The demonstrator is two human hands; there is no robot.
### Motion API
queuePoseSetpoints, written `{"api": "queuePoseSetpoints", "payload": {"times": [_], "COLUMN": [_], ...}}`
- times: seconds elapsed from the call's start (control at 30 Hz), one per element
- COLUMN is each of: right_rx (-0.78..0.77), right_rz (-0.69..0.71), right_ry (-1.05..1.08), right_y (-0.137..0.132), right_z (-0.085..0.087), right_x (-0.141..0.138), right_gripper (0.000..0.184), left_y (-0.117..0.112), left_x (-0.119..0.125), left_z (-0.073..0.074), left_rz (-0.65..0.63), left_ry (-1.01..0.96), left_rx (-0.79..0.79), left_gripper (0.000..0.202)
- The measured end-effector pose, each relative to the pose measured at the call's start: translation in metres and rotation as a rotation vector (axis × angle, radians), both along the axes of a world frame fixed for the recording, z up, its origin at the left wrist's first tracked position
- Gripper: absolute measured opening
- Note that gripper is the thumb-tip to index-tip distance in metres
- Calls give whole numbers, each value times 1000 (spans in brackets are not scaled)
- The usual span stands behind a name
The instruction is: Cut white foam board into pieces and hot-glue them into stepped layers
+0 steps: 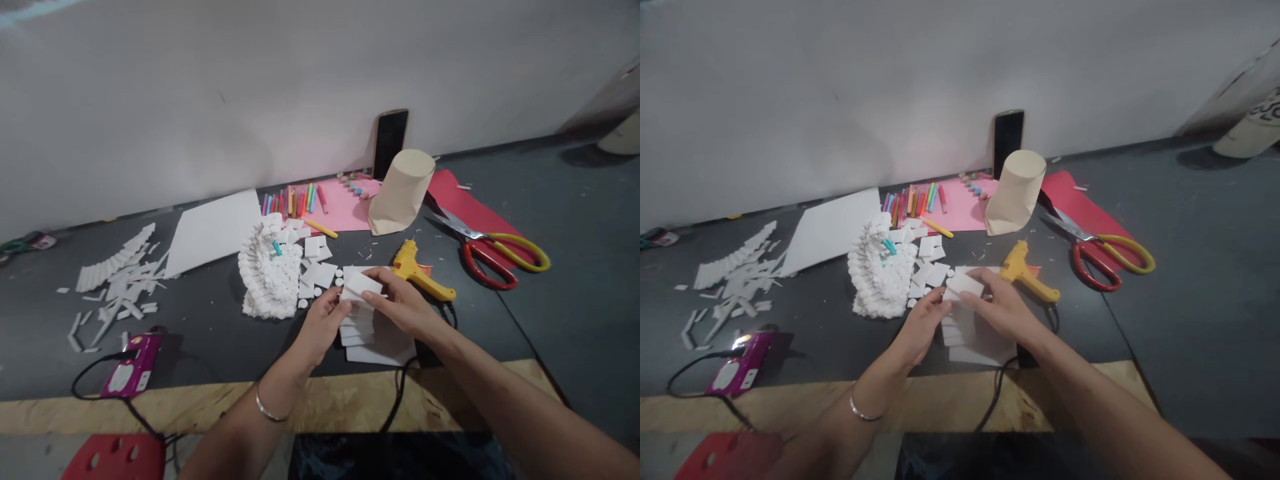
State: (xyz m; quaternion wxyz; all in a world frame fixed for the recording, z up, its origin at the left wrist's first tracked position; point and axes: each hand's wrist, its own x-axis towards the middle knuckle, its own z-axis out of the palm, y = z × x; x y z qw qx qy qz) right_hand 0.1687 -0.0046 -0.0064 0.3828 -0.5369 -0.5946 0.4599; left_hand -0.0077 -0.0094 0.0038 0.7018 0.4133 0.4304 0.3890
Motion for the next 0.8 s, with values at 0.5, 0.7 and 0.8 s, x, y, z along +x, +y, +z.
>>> {"api": "queuePoseSetpoints", "payload": {"times": [0.5, 0.7, 0.8], "right_rx": [0, 5, 7], "right_rz": [-23, -23, -6], "right_ry": [-14, -20, -6], "right_y": [0, 2, 2], "right_z": [-4, -4, -4], "right_x": [2, 1, 1], "right_gripper": [37, 38, 39], "left_y": [0, 2, 2], "left_x": [0, 0, 0], "left_z": [-3, -2, 0], "left_rz": [-26, -27, -20], "left_ry": [-1, 0, 14], "left_rx": [-1, 0, 5], "left_gripper": [32, 32, 34]}}
